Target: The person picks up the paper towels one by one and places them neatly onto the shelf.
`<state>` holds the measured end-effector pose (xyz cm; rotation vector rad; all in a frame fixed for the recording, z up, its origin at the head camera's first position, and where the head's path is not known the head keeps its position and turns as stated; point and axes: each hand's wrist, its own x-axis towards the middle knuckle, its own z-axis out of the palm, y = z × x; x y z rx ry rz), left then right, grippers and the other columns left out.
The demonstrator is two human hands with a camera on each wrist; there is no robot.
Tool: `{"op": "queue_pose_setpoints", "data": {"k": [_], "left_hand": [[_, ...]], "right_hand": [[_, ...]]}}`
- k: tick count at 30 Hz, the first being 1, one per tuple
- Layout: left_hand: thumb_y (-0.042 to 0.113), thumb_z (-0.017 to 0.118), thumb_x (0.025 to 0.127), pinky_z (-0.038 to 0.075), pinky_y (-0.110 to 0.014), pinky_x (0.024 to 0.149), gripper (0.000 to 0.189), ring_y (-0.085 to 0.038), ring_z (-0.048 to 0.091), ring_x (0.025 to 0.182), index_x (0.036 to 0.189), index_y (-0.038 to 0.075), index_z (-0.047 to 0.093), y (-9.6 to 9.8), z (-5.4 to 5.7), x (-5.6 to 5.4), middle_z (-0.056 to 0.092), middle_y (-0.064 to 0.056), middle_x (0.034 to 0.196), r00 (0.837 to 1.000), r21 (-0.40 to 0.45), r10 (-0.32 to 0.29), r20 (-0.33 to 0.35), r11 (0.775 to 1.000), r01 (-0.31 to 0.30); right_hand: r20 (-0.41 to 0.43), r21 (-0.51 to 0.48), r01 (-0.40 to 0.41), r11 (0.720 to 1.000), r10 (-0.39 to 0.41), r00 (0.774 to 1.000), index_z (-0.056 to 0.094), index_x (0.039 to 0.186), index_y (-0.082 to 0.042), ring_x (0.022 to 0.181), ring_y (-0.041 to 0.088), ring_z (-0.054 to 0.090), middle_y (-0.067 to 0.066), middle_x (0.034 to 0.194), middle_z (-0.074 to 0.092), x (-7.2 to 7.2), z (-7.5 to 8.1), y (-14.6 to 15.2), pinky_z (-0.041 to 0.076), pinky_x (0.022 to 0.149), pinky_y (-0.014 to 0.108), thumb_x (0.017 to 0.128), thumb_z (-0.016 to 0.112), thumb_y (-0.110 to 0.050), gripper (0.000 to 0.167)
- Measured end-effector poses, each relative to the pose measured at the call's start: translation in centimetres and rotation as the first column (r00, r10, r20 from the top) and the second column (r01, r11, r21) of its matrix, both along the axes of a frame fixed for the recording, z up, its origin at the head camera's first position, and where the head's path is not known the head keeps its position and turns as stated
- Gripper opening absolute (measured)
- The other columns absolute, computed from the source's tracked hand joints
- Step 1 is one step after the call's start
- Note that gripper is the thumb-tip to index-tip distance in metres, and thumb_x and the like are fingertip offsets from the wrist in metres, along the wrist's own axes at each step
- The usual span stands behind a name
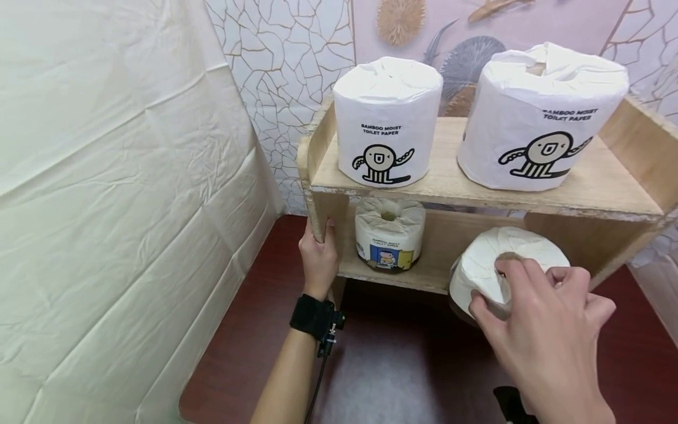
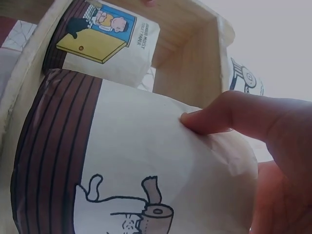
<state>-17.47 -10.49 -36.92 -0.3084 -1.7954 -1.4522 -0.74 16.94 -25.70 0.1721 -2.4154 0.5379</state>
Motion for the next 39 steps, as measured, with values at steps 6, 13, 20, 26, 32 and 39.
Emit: {"op": "queue_pose_setpoints", "data": {"k": [6,13,20,26,32,39], "left_hand": [[0.012,0.060,0.109,0.057,-0.051,0.084,0.036,-0.032,0.070,0.115,0.141,-0.003,0.059,0.1,-0.1,-0.1,0.070,-0.025,0.127,1.000,-0.008,0.010,-0.006,1.000,-0.010],[0.011,0.061,0.108,0.058,-0.052,0.084,0.035,-0.034,0.071,0.114,0.141,-0.004,0.059,0.1,-0.1,-0.1,0.070,-0.025,0.126,1.000,-0.013,0.016,-0.012,1.000,-0.016],[0.012,0.060,0.109,0.058,-0.052,0.087,0.037,-0.033,0.071,0.115,0.142,-0.003,0.058,0.0,-0.2,-0.1,0.070,-0.024,0.126,1.000,-0.016,0.010,-0.001,1.000,-0.010],[0.013,0.060,0.109,0.059,-0.052,0.085,0.038,-0.033,0.071,0.114,0.143,-0.004,0.057,0.0,-0.1,0.0,0.070,-0.025,0.126,1.000,-0.034,0.019,-0.009,0.999,-0.020],[0.015,0.060,0.109,0.059,-0.051,0.081,0.038,-0.034,0.073,0.109,0.141,-0.005,0.058,-0.1,-0.2,0.0,0.070,-0.026,0.123,1.000,-0.032,0.016,-0.018,0.999,-0.017],[0.010,0.062,0.108,0.058,-0.050,0.079,0.035,-0.041,0.072,0.105,0.139,-0.005,0.059,0.0,-0.3,-0.1,0.071,-0.026,0.121,1.000,-0.015,0.015,-0.022,1.000,-0.015]], "right_hand": [[-0.008,0.017,-0.014,1.000,0.014,1.000,0.063,0.108,0.001,0.106,0.059,0.039,0.020,0.104,0.065,-1.4,0.0,0.2,0.022,0.080,0.077,0.076,0.077,-0.019,0.040],[-0.006,0.040,-0.027,0.999,0.028,1.000,0.061,0.105,0.000,0.106,0.059,0.038,0.023,0.105,0.064,-3.1,-0.2,0.6,0.022,0.080,0.078,0.077,0.075,-0.020,0.037],[-0.007,0.065,-0.041,0.997,0.041,0.999,0.062,0.111,0.001,0.105,0.063,0.038,0.025,0.110,0.063,-4.9,-0.7,1.0,0.022,0.076,0.077,0.081,0.076,-0.022,0.040],[0.038,0.062,-0.049,0.997,0.046,0.998,0.065,0.117,0.001,0.109,0.064,0.038,0.026,0.119,0.064,-6.1,-1.0,1.4,0.021,0.079,0.078,0.084,0.077,-0.020,0.041],[0.117,0.063,-0.051,0.997,0.043,0.992,0.066,0.122,0.000,0.110,0.066,0.037,0.026,0.123,0.063,-7.1,-0.8,1.5,0.020,0.078,0.084,0.087,0.075,-0.021,0.042],[0.173,0.054,-0.059,0.997,0.049,0.984,0.065,0.124,-0.001,0.112,0.067,0.033,0.026,0.127,0.060,-7.8,-1.1,1.5,0.018,0.078,0.087,0.089,0.072,-0.022,0.041]]}}
